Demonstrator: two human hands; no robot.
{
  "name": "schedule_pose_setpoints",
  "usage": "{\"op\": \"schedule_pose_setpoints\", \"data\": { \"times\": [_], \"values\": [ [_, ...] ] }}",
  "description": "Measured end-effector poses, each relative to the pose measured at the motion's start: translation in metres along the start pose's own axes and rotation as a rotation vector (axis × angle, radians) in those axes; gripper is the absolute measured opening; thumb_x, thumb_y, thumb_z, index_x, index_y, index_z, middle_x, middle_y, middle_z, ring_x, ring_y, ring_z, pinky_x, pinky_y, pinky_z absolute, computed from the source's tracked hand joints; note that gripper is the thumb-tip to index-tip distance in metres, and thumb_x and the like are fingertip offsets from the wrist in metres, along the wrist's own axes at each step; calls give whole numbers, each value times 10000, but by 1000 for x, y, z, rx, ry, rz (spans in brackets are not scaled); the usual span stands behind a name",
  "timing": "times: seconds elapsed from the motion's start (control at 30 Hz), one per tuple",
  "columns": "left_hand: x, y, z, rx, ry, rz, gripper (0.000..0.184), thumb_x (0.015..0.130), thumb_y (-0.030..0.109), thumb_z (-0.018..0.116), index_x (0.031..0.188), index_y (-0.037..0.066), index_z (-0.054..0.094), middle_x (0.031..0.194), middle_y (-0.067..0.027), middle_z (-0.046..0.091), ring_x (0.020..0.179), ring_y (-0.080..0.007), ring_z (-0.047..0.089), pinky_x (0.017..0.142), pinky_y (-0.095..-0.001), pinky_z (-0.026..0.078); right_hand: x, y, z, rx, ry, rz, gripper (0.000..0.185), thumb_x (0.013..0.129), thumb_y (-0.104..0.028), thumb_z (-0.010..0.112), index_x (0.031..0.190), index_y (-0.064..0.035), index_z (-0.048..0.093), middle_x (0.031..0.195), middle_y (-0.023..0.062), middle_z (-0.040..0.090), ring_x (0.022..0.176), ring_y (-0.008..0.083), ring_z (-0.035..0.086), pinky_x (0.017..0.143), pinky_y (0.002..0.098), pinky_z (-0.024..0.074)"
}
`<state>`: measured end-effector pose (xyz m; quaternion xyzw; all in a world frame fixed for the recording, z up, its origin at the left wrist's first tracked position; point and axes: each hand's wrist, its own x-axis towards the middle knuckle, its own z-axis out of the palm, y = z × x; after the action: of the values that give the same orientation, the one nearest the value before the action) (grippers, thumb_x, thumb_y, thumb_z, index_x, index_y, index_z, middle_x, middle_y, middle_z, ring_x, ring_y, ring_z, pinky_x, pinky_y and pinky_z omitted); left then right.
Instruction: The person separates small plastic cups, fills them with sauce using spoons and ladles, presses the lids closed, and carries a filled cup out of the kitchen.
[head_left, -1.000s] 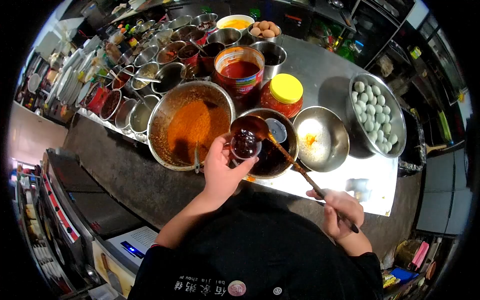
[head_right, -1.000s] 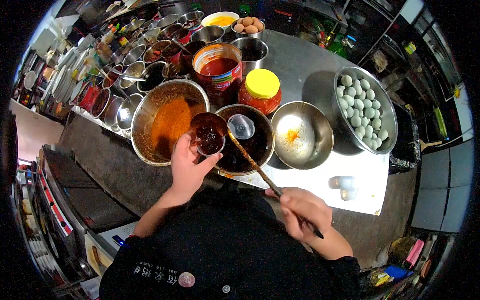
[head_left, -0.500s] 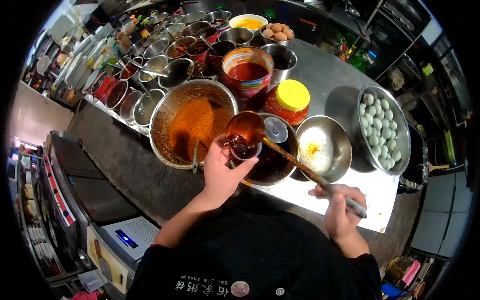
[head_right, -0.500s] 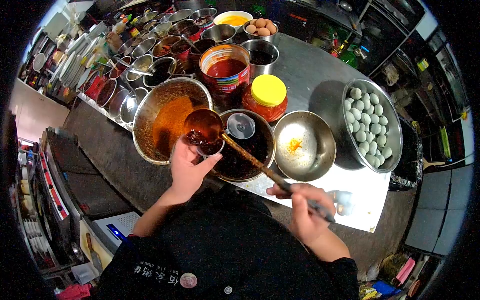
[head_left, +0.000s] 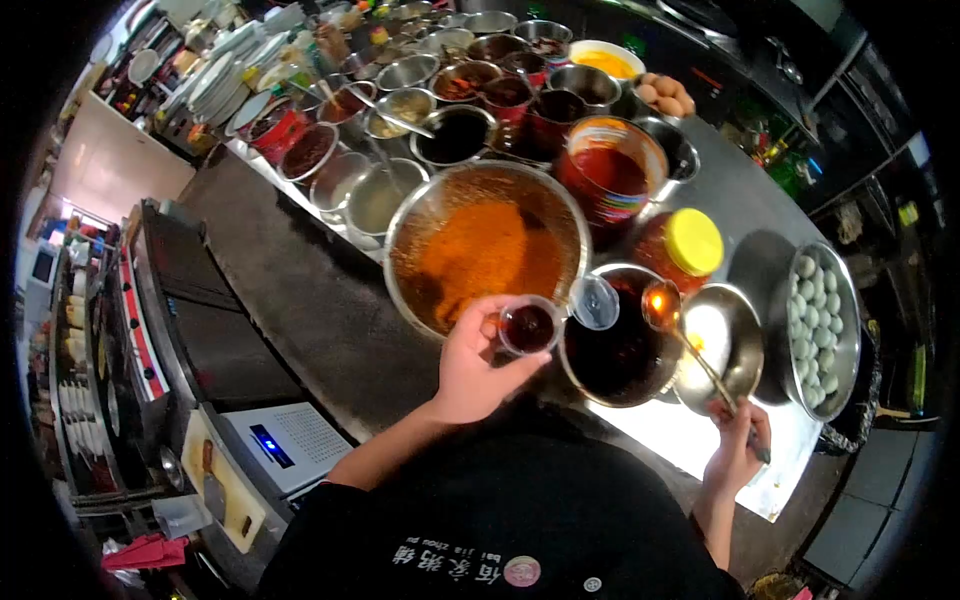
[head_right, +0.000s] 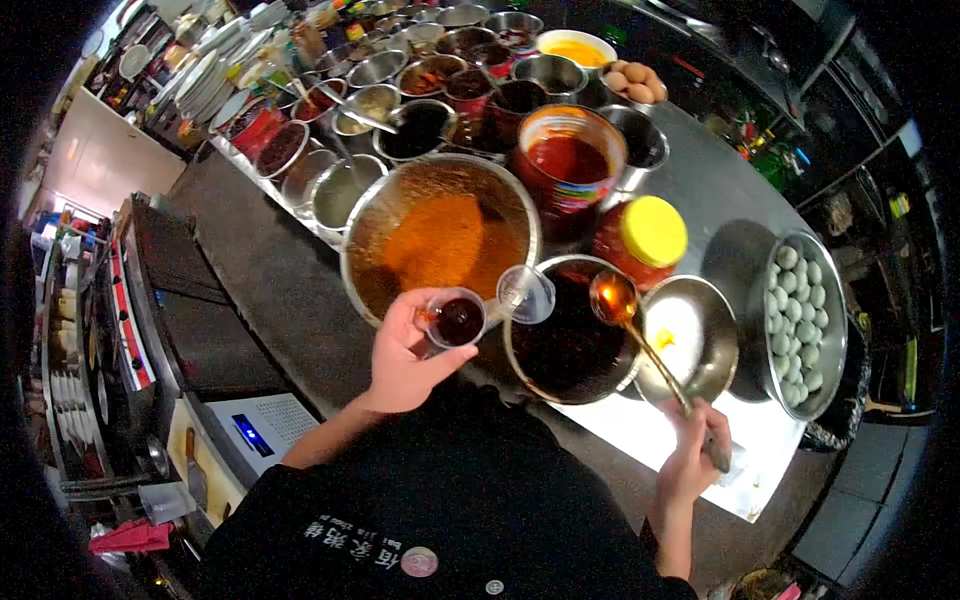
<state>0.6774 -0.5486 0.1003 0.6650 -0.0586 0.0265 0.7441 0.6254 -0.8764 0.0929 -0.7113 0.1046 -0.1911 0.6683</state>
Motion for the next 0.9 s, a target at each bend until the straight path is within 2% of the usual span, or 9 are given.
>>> {"op": "schedule_pose_setpoints", "data": {
  "times": [0.23, 0.3, 0.37, 0.43, 0.47, 0.57, 0.7, 0.83, 0.9],
  "values": [
    [14, 0, -123, -8, -60, 17, 575, 707, -79, 692, 1183, -44, 373, 1138, -144, 530, 1071, -186, 537, 915, -321, 456, -25, 19, 69, -330, 74, 222, 241, 914, -171, 539, 1048, 29, 544, 994, 131, 627, 764, 185, 650, 685, 265, 519],
    [20, 1, -164, -25, -111, 41, 571, 702, -84, 692, 1175, -44, 375, 1125, -146, 537, 1062, -188, 545, 913, -321, 460, -21, 21, 70, -450, 274, 300, 472, 915, -327, 536, 1268, -21, 467, 1171, 142, 560, 1042, 198, 555, 720, 296, 496],
    [23, -2, -208, 42, -77, 65, 588, 689, -72, 708, 1175, -37, 379, 1119, -142, 544, 1042, -191, 558, 907, -323, 459, -11, 38, 24, -729, 553, 179, 564, 900, -413, 528, 1293, -18, 440, 1226, 149, 513, 1117, 232, 502, 835, 353, 472],
    [26, 7, -247, -11, -60, 72, 598, 680, -72, 709, 1180, -32, 384, 1118, -133, 546, 1041, -187, 554, 910, -321, 453, -15, -44, 118, -827, 908, 79, 651, 883, -444, 538, 1334, 1, 386, 1245, 175, 492, 1056, 239, 535, 789, 312, 484],
    [28, 8, -267, -16, -64, 76, 598, 680, -72, 709, 1180, -32, 384, 1118, -133, 546, 1041, -187, 554, 910, -321, 453, -10, -35, 96, -1278, 945, -210, 633, 888, -440, 532, 1315, 9, 402, 1255, 192, 481, 1093, 269, 511, 868, 334, 464],
    [26, 7, -315, -3, -1, 45, 593, 666, -84, 704, 1174, -27, 403, 1112, -124, 546, 1025, -178, 555, 894, -313, 450, 13, -53, 170, -588, 593, -310, 403, 880, -232, 582, 1195, 10, 509, 1142, 140, 554, 1022, 234, 541, 872, 329, 439],
    [19, 10, -353, -4, 164, -29, 586, 648, -62, 718, 1155, -21, 426, 1088, -109, 547, 999, -176, 553, 890, -311, 439, 21, -76, 376, -712, -155, -121, 177, 838, -155, 621, 977, -48, 649, 930, 82, 652, 862, 167, 609, 778, 278, 463],
    [6, 10, -375, -89, 292, -38, 601, 643, -67, 728, 1162, -4, 433, 1104, -114, 542, 1017, -187, 552, 904, -313, 443, 42, -30, 521, -655, -668, -452, 172, 818, -159, 585, 876, -14, 657, 800, 134, 664, 711, 202, 657, 637, 310, 505],
    [-3, 13, -383, -89, 363, -62, 607, 637, -69, 731, 1162, -3, 435, 1109, -114, 539, 1015, -188, 551, 906, -313, 443, 43, -6, 566, -693, -830, -323, 217, 816, -198, 570, 809, 4, 648, 738, 145, 656, 623, 236, 649, 596, 347, 506]
  ]
}}
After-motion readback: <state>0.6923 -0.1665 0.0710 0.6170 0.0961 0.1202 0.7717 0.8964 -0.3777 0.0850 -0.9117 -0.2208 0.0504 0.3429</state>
